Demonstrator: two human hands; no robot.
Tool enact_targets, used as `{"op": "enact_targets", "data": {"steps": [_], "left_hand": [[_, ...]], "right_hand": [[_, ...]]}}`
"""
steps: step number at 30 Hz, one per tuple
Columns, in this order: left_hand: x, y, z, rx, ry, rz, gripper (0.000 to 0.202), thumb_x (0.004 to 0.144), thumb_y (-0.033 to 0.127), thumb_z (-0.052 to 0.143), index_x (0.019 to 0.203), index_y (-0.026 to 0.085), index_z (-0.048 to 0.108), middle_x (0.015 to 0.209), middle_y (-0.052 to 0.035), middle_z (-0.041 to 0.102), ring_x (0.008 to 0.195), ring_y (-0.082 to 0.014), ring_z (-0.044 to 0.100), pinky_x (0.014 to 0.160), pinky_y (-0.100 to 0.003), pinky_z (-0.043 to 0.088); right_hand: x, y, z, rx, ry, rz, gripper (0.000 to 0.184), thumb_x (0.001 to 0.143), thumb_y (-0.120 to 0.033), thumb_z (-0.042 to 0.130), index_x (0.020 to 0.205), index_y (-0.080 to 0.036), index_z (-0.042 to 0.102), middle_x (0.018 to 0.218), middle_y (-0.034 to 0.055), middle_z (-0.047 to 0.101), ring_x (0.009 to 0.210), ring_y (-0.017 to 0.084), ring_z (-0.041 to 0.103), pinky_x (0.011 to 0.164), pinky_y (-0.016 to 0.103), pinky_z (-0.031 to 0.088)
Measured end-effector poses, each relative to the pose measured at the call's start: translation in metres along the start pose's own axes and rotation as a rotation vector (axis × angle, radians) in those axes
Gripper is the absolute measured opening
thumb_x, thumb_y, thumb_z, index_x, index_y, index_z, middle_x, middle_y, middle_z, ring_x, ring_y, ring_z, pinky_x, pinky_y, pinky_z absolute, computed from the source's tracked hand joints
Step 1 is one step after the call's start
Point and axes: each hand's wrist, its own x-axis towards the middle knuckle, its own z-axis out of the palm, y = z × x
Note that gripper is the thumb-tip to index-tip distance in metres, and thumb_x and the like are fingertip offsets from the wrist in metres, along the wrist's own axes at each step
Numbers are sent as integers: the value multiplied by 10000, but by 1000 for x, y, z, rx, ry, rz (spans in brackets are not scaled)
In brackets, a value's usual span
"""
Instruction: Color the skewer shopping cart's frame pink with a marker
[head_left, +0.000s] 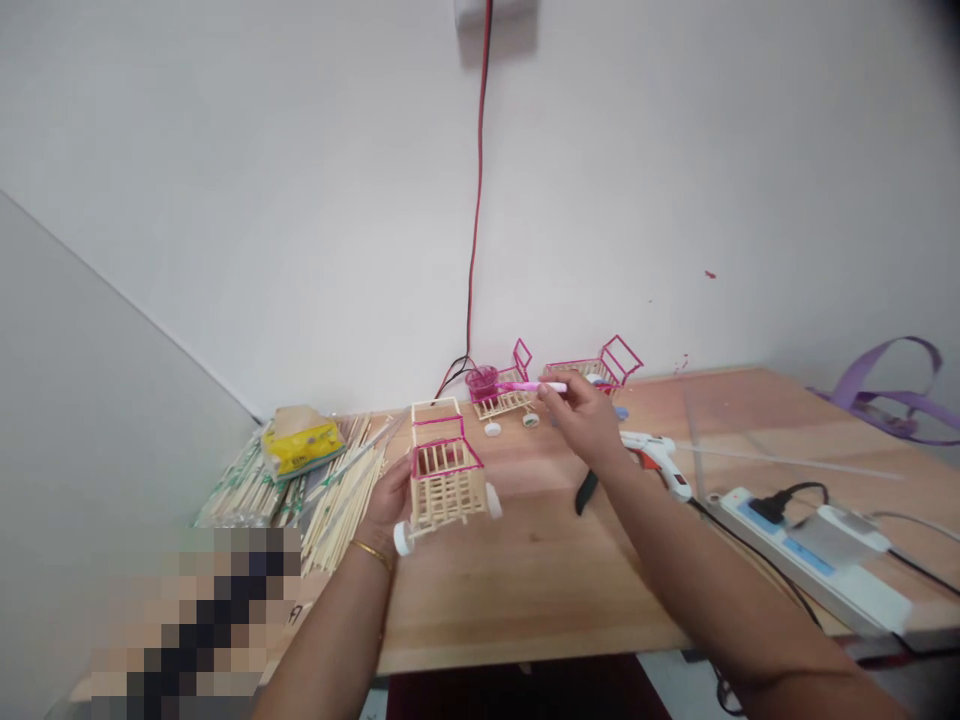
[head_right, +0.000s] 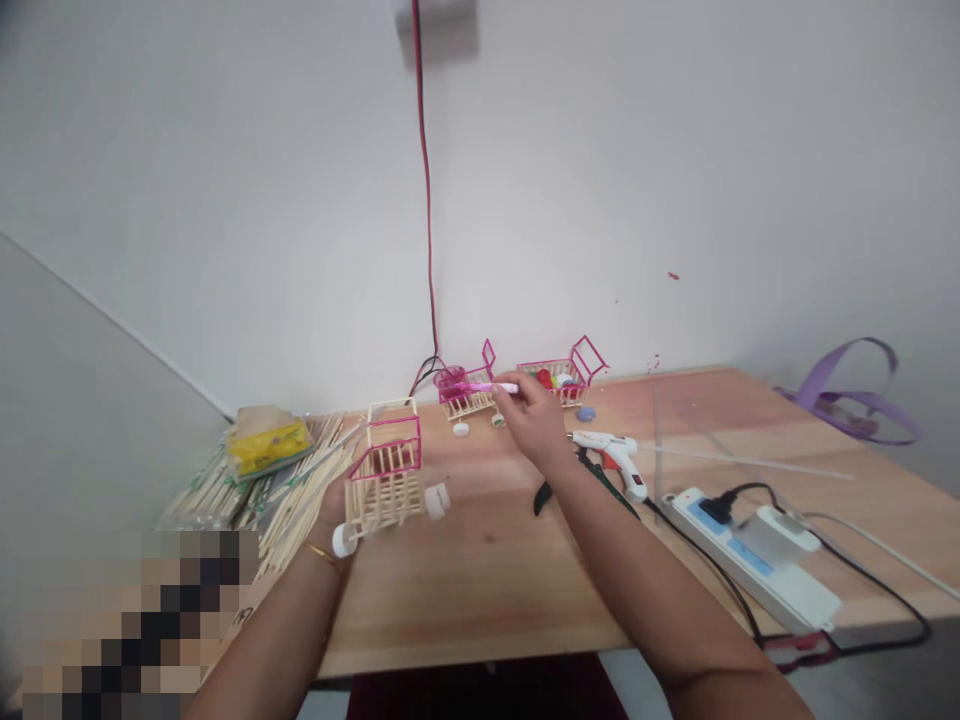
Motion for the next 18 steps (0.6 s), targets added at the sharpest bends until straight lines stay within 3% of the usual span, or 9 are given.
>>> {"op": "enact_targets", "data": {"steps": [3,5,6,10,18], "left_hand": [[0,-3,-2,-4,99,54,354,895,314,545,1166,103,632,1062,-141,724,1045,-294,666,948,-457,493],[1,-4,-7,6,134,88,341,884,286,559,1168,109,629,1056,-141,725,1017,-284,677,921,-449,511],[2,-4,-10,15,137,101,338,881,283,566,1163,110,630,1053,-141,726,1002,-280,682,907,-443,519],[4,-5,-19,50,114,120,359,862,304,602,1164,111,632,1035,-139,725,944,-266,694,851,-412,539],[5,-2,-18,106,119,109,485,830,332,646,1264,123,592,973,-128,716,686,-181,669,669,-313,533]], "right_hand": [[30,-24,10,-289,-129,-203,242,936,-350,488,984,-180,654,876,57,696,805,182,616,751,281,444],[52,-37,22,-544,-302,-259,243,952,-293,447,1017,-176,650,988,80,705,951,210,607,842,296,417],[62,-41,28,-663,-398,-241,260,964,-291,420,1056,-185,639,1033,76,702,993,207,600,856,289,410],[82,-38,55,-785,-489,-185,275,960,-291,414,1064,-171,640,1037,113,710,945,216,631,805,290,421],[83,-21,89,-905,-613,-89,287,940,-274,436,1070,-143,656,1059,166,708,1002,263,648,797,314,458]]}}
